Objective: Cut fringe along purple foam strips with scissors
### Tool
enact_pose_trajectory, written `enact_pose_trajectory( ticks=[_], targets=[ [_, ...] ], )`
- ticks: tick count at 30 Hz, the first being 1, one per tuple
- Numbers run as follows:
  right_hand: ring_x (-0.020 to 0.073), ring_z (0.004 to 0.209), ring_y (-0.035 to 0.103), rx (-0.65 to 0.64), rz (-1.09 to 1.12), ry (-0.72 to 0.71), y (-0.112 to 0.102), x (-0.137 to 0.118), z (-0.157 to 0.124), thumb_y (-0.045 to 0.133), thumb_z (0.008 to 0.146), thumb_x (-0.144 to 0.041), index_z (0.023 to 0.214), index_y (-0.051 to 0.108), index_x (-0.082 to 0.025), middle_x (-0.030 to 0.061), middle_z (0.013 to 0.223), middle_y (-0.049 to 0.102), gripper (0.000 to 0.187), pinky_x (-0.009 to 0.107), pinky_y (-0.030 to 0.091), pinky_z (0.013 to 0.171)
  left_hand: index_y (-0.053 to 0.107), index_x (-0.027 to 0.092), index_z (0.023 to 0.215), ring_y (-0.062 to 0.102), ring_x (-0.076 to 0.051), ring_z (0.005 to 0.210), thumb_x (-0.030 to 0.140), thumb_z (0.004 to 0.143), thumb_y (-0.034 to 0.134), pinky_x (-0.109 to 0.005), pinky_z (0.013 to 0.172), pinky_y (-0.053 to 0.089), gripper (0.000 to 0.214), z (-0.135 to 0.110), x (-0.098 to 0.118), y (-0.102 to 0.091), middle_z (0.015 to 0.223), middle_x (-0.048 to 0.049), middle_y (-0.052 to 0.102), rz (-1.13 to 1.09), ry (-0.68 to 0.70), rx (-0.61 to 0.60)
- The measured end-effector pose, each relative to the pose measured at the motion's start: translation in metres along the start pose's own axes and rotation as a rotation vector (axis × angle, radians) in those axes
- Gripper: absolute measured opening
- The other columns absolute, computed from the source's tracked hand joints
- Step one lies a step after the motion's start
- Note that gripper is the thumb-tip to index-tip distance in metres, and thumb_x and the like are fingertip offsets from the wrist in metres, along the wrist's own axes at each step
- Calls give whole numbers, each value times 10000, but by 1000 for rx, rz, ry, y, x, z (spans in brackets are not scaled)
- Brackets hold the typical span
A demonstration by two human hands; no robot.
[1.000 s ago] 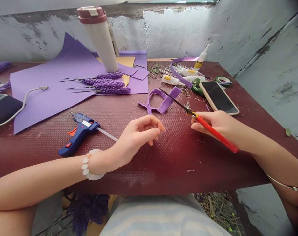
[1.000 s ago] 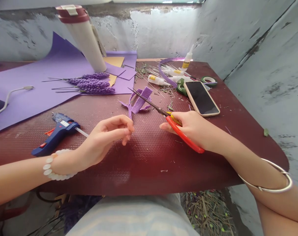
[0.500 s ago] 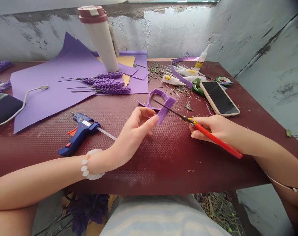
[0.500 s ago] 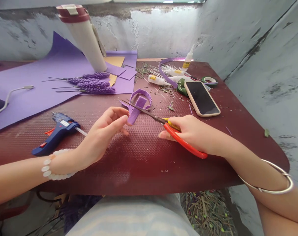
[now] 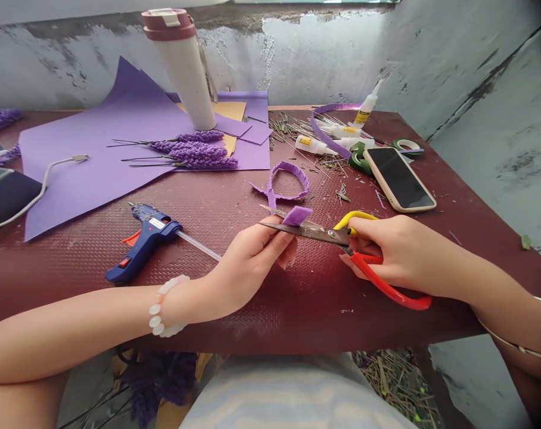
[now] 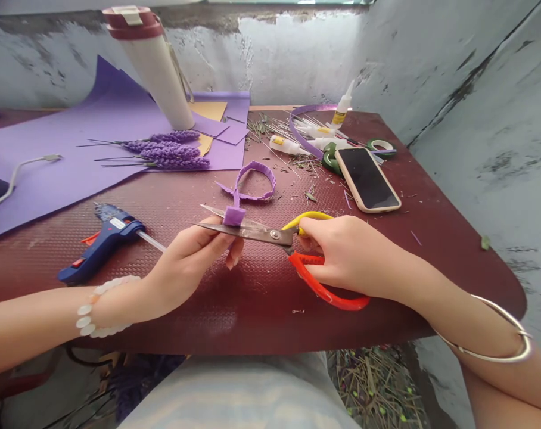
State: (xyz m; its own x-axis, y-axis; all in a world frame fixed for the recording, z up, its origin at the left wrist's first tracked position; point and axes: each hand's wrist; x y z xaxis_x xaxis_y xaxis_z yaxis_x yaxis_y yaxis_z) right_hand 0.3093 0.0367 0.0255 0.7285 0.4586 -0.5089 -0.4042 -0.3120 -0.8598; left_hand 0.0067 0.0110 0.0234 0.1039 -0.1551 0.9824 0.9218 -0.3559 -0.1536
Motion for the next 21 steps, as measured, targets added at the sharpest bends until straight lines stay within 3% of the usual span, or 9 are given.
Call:
enact_pose_trajectory(
  ticks=[5, 9, 12, 21],
  targets=[
    [252, 588, 572, -75, 78, 40, -2, 2, 0, 782, 952, -541, 1007, 694, -323, -14, 712, 704, 241, 408, 430, 628, 638, 243, 791, 561, -155, 658, 505, 1180, 768, -338, 729, 507, 486, -2, 0, 3, 725, 9, 671, -79, -34, -5],
    [217, 592, 498, -265, 188, 82, -12, -8, 3, 783, 998, -543, 835, 552, -325, -34, 681, 641, 357, 405, 411, 589, 695, 214, 813, 571, -130, 590, 520, 1160, 803, -320, 656, 489, 475, -3, 2, 4, 727, -8, 740, -177, -89, -35],
    [210, 637, 473, -388, 246, 98, -20, -12, 5, 768, 1019, -553, 837, 551, -314, -41, 717, 623, 371, 400, 405, 594, 699, 205, 813, 580, -119, 567, 557, 1128, 856, -308, 629, 492, 498, -4, 5, 3, 737, -16, 775, -253, -138, -42],
    [203, 678, 378, -422, 232, 128, -21, -10, 11, 764, 999, -572, 807, 470, -302, -41, 725, 503, 444, 390, 344, 593, 793, 167, 962, 561, -104, 497, 630, 1021, 984, -276, 531, 443, 504, -3, 1, 1, 716, -11, 797, -411, -244, -39]
  ],
)
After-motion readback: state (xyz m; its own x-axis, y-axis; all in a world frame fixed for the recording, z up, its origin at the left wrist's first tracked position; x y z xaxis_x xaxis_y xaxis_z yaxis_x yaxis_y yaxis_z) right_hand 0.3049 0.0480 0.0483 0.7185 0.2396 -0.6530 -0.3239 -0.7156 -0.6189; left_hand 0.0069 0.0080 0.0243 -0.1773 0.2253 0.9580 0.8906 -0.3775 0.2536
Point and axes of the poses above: each hand's wrist, its own z-axis towards the middle knuckle, its own y-axis out of the palm, x = y × z
